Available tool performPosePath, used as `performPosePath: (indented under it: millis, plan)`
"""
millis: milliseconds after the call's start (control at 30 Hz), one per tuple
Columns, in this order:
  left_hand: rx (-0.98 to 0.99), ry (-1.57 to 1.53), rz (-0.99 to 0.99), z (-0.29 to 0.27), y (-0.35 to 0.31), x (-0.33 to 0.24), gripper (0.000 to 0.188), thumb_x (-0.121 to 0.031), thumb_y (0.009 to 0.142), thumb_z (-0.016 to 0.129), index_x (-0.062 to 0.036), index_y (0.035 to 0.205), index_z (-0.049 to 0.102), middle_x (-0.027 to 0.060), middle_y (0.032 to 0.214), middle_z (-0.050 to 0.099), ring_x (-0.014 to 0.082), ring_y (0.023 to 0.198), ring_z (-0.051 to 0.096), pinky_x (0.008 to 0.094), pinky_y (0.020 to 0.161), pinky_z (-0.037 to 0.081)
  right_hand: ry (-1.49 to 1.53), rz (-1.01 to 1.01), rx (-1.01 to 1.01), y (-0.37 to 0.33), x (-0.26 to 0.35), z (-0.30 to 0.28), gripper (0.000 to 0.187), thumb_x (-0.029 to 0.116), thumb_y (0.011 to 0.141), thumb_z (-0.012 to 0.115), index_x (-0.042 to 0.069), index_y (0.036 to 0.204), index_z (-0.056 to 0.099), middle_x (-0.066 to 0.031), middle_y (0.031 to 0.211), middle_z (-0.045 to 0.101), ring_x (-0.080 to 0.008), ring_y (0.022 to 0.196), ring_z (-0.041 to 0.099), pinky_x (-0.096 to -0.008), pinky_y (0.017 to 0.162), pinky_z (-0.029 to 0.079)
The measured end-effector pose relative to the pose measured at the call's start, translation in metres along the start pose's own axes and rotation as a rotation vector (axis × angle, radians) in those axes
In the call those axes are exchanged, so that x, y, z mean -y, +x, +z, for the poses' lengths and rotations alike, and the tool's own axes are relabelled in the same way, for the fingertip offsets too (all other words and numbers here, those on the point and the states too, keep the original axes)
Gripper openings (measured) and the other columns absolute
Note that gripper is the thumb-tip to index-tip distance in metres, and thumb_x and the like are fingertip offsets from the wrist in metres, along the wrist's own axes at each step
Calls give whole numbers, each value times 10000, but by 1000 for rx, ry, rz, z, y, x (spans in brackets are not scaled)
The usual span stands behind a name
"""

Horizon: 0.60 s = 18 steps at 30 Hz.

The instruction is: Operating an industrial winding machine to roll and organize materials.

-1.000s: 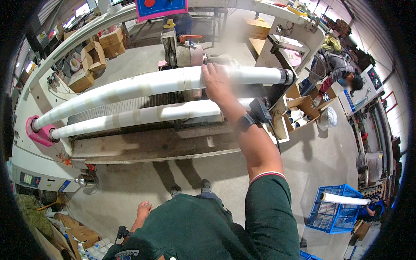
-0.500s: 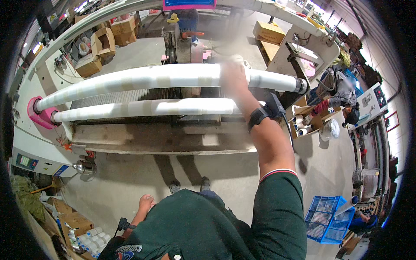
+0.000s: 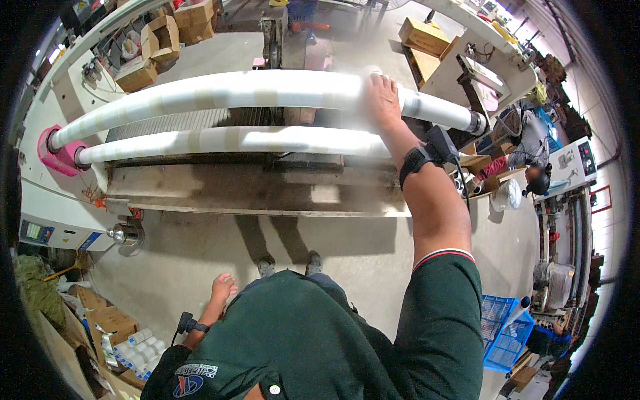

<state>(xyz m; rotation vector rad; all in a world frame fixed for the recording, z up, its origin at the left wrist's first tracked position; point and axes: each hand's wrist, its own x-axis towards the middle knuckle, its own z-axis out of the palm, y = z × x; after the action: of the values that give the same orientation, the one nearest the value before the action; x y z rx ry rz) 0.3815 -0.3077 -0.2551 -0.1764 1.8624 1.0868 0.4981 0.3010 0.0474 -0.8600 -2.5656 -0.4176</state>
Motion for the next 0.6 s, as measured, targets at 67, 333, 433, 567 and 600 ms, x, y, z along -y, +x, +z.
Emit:
performPosePath:
  millis: [67, 333, 433, 567, 600]
  plan:
    - [0, -7, 4, -1, 0, 1, 384, -101, 805, 590, -1, 1160, 482, 128, 925, 591, 184, 658, 603, 274, 547, 505, -11, -2, -8, 1, -2, 2, 696, 91, 587, 713, 62, 1210, 404, -150, 1193, 473, -311, 1140, 425, -413, 973, 326]
    - [3, 22, -9, -8, 2, 5, 374, -104, 811, 579, 6, 1154, 477, 117, 915, 591, 192, 659, 605, 290, 555, 512, -7, -8, -24, 3, -6, 10, 735, 116, 568, 744, 70, 1219, 407, -150, 1200, 467, -311, 1157, 410, -417, 990, 311]
    - [2, -11, -20, -11, 4, 5, 384, -107, 805, 587, 7, 1154, 473, 117, 916, 591, 197, 656, 605, 297, 556, 514, -23, 0, -1, 2, -5, 8, 749, 117, 557, 745, 71, 1223, 406, -147, 1206, 459, -306, 1161, 404, -409, 999, 301]
    - [-15, -11, -26, -13, 6, 4, 399, -110, 797, 597, 6, 1157, 469, 121, 918, 590, 198, 652, 604, 298, 555, 514, 2, 1, 5, 1, 2, -3, 766, 106, 563, 733, 72, 1246, 388, -141, 1215, 451, -304, 1164, 400, -408, 1006, 295]
    - [-15, -16, -27, -14, 7, 4, 407, -110, 793, 601, 5, 1160, 467, 124, 920, 590, 198, 652, 604, 298, 554, 513, -7, 10, 17, 1, 5, -6, 771, 101, 566, 729, 73, 1254, 381, -140, 1217, 449, -303, 1165, 400, -408, 1006, 295]
